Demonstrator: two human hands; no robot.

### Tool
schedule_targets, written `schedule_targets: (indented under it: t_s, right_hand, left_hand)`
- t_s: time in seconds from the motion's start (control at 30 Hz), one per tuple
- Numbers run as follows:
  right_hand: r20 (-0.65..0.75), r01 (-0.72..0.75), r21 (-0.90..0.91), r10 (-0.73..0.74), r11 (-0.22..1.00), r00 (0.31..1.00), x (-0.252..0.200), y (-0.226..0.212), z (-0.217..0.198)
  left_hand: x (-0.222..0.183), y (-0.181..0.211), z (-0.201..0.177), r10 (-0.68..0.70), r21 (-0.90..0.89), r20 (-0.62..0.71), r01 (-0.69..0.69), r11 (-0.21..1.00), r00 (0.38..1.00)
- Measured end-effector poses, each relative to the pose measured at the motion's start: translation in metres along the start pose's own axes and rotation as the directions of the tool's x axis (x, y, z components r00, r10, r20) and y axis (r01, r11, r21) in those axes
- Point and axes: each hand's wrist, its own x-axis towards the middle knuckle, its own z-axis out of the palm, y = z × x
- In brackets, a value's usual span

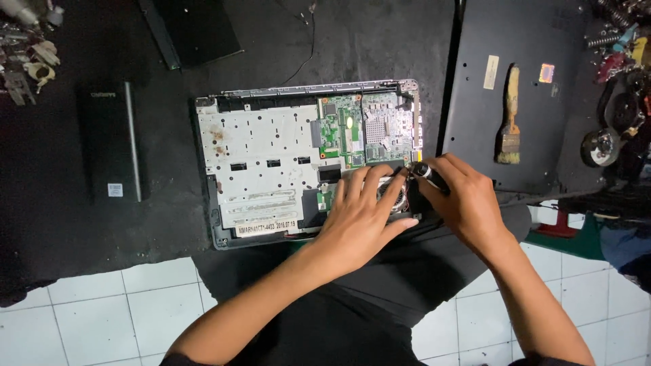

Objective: Installing a cooling fan into a laptop chassis, securing it with screws, and routing the internal wiring.

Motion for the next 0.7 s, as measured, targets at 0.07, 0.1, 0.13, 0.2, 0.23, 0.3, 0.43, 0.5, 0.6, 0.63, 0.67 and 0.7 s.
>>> schedule_targets:
  t_s: [0.07, 0.1, 0.13, 0.2, 0.23, 0.3, 0.43, 0.5, 0.6, 0.63, 0.67, 0.7]
  right_hand:
    - [-0.003, 0.011, -0.016, -0.011, 1.0, 1.0, -0.001, 0.0, -0.001]
    - [0.004, 0.013, -0.027, -0.013, 1.0, 1.0, -0.001, 0.0, -0.001]
    - [0.013, 0.015, -0.037, -0.014, 0.999, 1.0, -0.002, 0.0, -0.002]
    - [0.006, 0.035, -0.073, -0.034, 0.997, 0.999, -0.004, 0.004, 0.001]
    - [0.002, 0.058, -0.11, -0.058, 0.992, 0.998, -0.004, 0.006, 0.002]
    - [0.001, 0.065, -0.112, -0.065, 0.992, 0.998, -0.003, 0.008, 0.002]
    - [0.009, 0.091, -0.1, -0.091, 0.991, 0.996, 0.0, 0.007, -0.002]
    - [0.008, 0.091, -0.116, -0.091, 0.989, 0.996, 0.001, 0.009, -0.002]
    - [0.017, 0.096, -0.144, -0.095, 0.985, 0.995, 0.002, 0.011, -0.003]
    - [0.038, 0.119, -0.15, -0.114, 0.982, 0.993, 0.004, 0.012, -0.004]
    - [0.027, 0.105, -0.157, -0.103, 0.982, 0.994, 0.003, 0.011, -0.007]
    - [0.046, 0.11, -0.159, -0.104, 0.981, 0.994, 0.005, 0.009, -0.008]
  left_hand:
    - [0.0, 0.0, 0.0, 0.0, -0.004, 0.009, 0.0, 1.0, 1.0]
    - [0.001, 0.0, 0.001, 0.003, 0.011, 0.002, -0.003, 1.0, 1.0]
    - [0.001, 0.0, 0.001, 0.007, 0.026, -0.005, -0.006, 1.0, 1.0]
    - [0.001, -0.002, 0.004, 0.011, 0.034, 0.0, -0.011, 0.999, 1.0]
    - [0.001, -0.003, 0.005, 0.012, 0.043, 0.002, -0.012, 0.999, 1.0]
    - [0.001, -0.003, 0.004, 0.016, 0.056, 0.003, -0.016, 0.998, 1.0]
    - [0.002, -0.002, 0.001, 0.017, 0.071, 0.002, -0.018, 0.997, 1.0]
    - [0.002, -0.003, 0.001, 0.016, 0.064, 0.015, -0.017, 0.998, 1.0]
    - [0.004, 0.0, -0.007, 0.026, 0.047, 0.053, -0.028, 0.999, 0.998]
    - [0.006, 0.001, -0.011, 0.019, 0.039, 0.069, -0.022, 0.999, 0.997]
    - [0.006, 0.002, -0.01, 0.036, 0.039, 0.075, -0.039, 0.999, 0.997]
    - [0.007, 0.001, -0.011, 0.028, 0.038, 0.081, -0.031, 0.999, 0.996]
